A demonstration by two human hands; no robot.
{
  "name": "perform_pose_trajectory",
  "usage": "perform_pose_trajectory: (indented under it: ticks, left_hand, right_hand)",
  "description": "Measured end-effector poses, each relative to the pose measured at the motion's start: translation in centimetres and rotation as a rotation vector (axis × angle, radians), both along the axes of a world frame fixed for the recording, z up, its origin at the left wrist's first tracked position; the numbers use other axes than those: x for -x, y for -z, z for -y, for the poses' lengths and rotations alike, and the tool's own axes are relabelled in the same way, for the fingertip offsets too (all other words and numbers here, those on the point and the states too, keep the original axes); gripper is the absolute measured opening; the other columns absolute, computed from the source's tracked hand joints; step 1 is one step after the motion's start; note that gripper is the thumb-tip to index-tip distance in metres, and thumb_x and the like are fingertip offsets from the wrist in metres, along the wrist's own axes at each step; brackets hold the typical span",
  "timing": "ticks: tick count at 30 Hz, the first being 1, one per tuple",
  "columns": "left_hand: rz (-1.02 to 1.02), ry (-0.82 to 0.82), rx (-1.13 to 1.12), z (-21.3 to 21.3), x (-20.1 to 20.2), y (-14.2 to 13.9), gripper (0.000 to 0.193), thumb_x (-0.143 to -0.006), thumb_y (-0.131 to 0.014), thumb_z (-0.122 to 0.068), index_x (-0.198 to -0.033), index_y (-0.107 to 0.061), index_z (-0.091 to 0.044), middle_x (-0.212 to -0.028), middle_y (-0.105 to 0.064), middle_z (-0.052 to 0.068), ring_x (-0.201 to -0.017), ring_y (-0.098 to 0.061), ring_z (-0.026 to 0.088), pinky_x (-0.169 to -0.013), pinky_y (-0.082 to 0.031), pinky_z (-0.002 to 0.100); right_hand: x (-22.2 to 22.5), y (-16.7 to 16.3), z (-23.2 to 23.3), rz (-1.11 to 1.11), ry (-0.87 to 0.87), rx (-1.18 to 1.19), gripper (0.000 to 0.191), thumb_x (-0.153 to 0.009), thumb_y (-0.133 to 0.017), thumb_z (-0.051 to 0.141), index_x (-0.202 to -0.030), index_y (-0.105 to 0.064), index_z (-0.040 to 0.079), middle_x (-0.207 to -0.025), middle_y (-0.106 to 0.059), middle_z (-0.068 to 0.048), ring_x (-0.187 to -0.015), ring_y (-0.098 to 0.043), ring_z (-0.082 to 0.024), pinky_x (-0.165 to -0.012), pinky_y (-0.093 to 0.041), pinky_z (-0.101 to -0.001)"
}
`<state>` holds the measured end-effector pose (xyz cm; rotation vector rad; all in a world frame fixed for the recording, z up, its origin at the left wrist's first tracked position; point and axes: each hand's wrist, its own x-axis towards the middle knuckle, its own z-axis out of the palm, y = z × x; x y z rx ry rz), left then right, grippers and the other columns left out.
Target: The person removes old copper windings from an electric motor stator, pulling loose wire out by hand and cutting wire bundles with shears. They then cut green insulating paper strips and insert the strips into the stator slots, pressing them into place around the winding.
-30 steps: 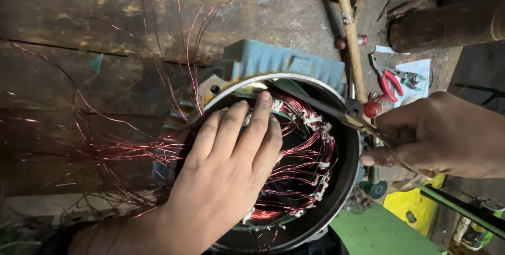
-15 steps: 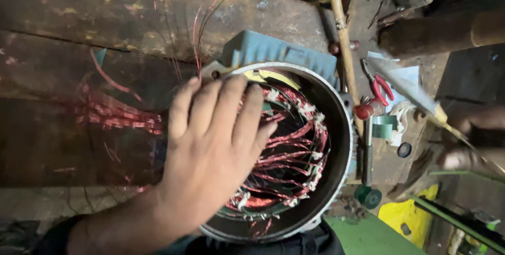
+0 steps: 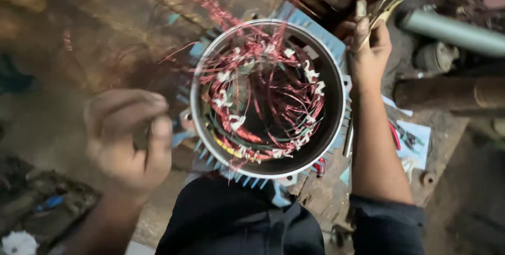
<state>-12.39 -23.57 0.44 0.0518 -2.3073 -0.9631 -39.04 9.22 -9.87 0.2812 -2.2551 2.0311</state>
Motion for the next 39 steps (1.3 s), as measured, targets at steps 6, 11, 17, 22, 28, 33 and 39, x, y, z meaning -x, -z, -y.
perform_pose_trajectory:
  ticks: [6,11,17,22,28,33,39]
  left_hand:
    - [-0.114,-0.215,-0.467,-3.0,-0.9,7.6,0.028,-0.112,-0.048,-0.023,-0.127,-0.051,0.0,-0.124,-0.056,0.011,-0.115,-0.055,0.021,-0.102,-0.045,0.032]
    - [-0.325,-0.29,-0.733,-4.0,0.4,9.1,0.038,-0.111,-0.045,-0.034,-0.097,-0.056,0.0,-0.092,-0.055,0.006,-0.082,-0.051,0.014,-0.078,-0.042,0.03]
    - [-0.348,-0.243,-0.619,-4.0,0.1,8.2,0.049,-0.108,-0.042,-0.041,-0.083,-0.049,0.0,-0.078,-0.046,0.006,-0.07,-0.043,0.015,-0.065,-0.032,0.032]
    - [-0.374,-0.161,-0.564,-3.5,0.2,7.3,0.05,-0.108,-0.045,-0.04,-0.079,-0.044,0.001,-0.074,-0.044,0.008,-0.069,-0.043,0.018,-0.062,-0.032,0.033]
    - [-0.347,0.014,-0.653,0.1,2.4,7.3,0.049,-0.11,-0.046,-0.039,-0.082,-0.044,0.002,-0.078,-0.043,0.007,-0.067,-0.043,0.016,-0.063,-0.032,0.032]
    - [-0.286,0.24,-0.694,5.0,6.6,7.2,0.053,-0.111,-0.046,-0.044,-0.082,-0.05,0.0,-0.08,-0.051,0.007,-0.068,-0.046,0.014,-0.063,-0.034,0.03]
    - [-0.149,0.592,-0.703,9.4,12.6,5.9,0.054,-0.114,-0.044,-0.046,-0.088,-0.054,0.0,-0.077,-0.056,0.007,-0.068,-0.049,0.013,-0.065,-0.038,0.028]
  right_hand:
    - [1.7,0.7,1.5,0.149,-0.132,0.26,0.053,-0.107,-0.062,0.054,-0.117,-0.068,0.003,-0.1,-0.071,-0.004,-0.092,-0.068,-0.014,-0.086,-0.052,-0.0264]
    - [-0.6,-0.5,2.1,0.146,-0.14,0.38,0.049,-0.104,-0.065,0.053,-0.12,-0.066,0.006,-0.101,-0.069,-0.009,-0.087,-0.063,-0.015,-0.076,-0.048,-0.0278]
    - [-2.5,-1.4,2.5,0.124,-0.146,0.45,0.054,-0.101,-0.063,0.054,-0.125,-0.061,0.006,-0.115,-0.074,-0.014,-0.098,-0.071,-0.02,-0.083,-0.054,-0.0301]
    - [-2.6,-2.1,2.3,0.103,-0.184,0.344,0.056,-0.102,-0.059,0.056,-0.131,-0.057,0.008,-0.118,-0.073,-0.012,-0.106,-0.072,-0.022,-0.098,-0.06,-0.0348]
    - [-7.4,-2.6,1.7,-0.026,0.097,-0.106,0.056,-0.105,-0.049,0.06,-0.13,-0.057,0.011,-0.115,-0.075,-0.004,-0.099,-0.067,-0.011,-0.086,-0.052,-0.0251]
    - [-13.5,-1.8,3.5,-0.102,0.359,-0.045,0.047,-0.114,-0.054,0.05,-0.121,-0.064,0.005,-0.106,-0.064,-0.002,-0.09,-0.047,-0.01,-0.085,-0.042,-0.0252]
    - [-20.4,-1.7,9.0,-0.171,0.699,0.025,0.036,-0.114,-0.05,0.041,-0.117,-0.054,0.005,-0.114,-0.072,-0.002,-0.092,-0.053,-0.008,-0.087,-0.045,-0.0251]
